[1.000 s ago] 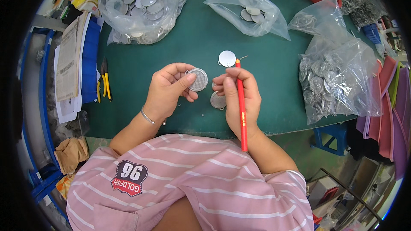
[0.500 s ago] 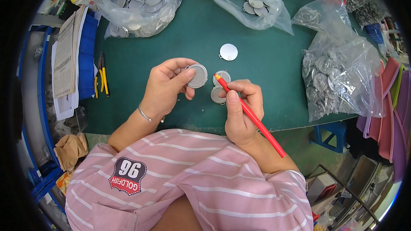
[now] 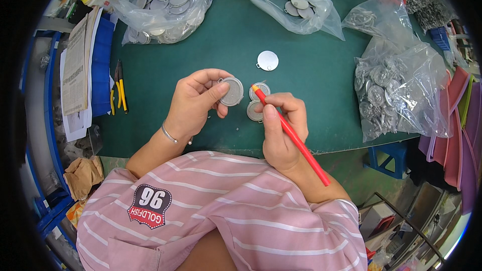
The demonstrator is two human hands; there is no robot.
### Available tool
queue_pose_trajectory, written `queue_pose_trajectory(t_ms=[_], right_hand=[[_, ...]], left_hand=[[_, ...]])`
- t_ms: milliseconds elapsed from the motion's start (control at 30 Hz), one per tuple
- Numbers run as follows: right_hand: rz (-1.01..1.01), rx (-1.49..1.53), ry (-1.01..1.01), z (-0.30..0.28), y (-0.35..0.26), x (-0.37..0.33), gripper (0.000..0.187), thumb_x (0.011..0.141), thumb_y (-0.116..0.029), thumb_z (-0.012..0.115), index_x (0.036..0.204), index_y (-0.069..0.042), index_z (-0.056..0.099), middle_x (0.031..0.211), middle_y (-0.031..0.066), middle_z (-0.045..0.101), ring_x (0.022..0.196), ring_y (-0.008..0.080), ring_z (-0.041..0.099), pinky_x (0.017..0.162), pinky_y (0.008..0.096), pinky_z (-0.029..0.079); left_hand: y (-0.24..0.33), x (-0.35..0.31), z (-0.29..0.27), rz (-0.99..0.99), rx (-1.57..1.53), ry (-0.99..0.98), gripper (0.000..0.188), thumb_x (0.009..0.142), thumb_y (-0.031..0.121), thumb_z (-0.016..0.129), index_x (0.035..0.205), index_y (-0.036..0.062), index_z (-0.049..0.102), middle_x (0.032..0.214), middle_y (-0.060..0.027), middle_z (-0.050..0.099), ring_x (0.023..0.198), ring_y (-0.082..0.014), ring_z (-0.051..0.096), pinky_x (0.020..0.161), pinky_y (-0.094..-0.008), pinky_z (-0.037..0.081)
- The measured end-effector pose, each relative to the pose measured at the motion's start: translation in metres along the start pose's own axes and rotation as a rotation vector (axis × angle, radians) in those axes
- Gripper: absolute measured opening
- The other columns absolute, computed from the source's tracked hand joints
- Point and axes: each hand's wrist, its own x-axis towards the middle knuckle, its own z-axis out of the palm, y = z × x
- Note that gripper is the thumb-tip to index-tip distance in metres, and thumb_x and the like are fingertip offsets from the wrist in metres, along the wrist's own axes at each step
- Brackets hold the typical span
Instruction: The person picks up small metal disks from a workbench and marks each one with a red pencil before stacking them, and also handles plastic bags containing these parts.
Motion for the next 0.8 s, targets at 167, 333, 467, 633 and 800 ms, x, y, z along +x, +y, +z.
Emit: queue_pose_trajectory(t_ms=[167,333,467,633,800], right_hand=[[0.05,-0.034,-0.011,0.004,0.003,0.001,0.019,0.091,-0.009,0.045,0.106,0.002,0.048,0.09,0.0102,0.059,0.079,0.0126,0.054,0.072,0.0255,0.044],[-0.051,-0.045,-0.098,-0.007,0.002,0.001,0.018,0.091,-0.009,0.044,0.104,0.003,0.048,0.084,0.0116,0.059,0.071,0.0128,0.055,0.064,0.0241,0.044],[0.006,0.123,-0.044,-0.003,0.004,-0.003,0.012,0.091,-0.008,0.043,0.095,0.003,0.046,0.077,0.0126,0.057,0.065,0.0125,0.053,0.06,0.0237,0.044],[0.01,0.095,-0.061,-0.002,0.004,-0.001,0.008,0.09,-0.007,0.043,0.09,0.002,0.044,0.076,0.0126,0.057,0.064,0.012,0.053,0.059,0.0236,0.044],[0.012,0.052,-0.077,-0.003,0.003,-0.001,0.007,0.09,-0.006,0.042,0.089,0.002,0.044,0.075,0.0125,0.057,0.064,0.0119,0.053,0.058,0.0238,0.044]], left_hand=[[-0.001,0.0,0.001,0.002,-0.02,-0.013,0.019,0.085,0.007,0.057,0.1,-0.0037,0.057,0.077,-0.0089,0.062,0.053,-0.0091,0.057,0.046,-0.0201,0.047],[-0.002,0.0,-0.001,0.02,0.004,-0.011,0.019,0.084,0.007,0.058,0.1,-0.0036,0.057,0.077,-0.0087,0.062,0.054,-0.0087,0.056,0.047,-0.0196,0.047],[-0.002,0.0,0.0,0.021,-0.003,-0.025,0.019,0.084,0.007,0.058,0.1,-0.0034,0.057,0.078,-0.0086,0.062,0.054,-0.0084,0.056,0.047,-0.0194,0.047],[-0.003,0.0,-0.001,0.024,0.003,-0.03,0.018,0.084,0.007,0.058,0.099,-0.0033,0.057,0.078,-0.0085,0.062,0.054,-0.0083,0.055,0.047,-0.0193,0.047],[-0.003,0.0,-0.003,-0.028,-0.042,-0.038,0.017,0.084,0.006,0.057,0.099,-0.003,0.058,0.078,-0.0085,0.062,0.054,-0.0083,0.056,0.047,-0.0193,0.047]])
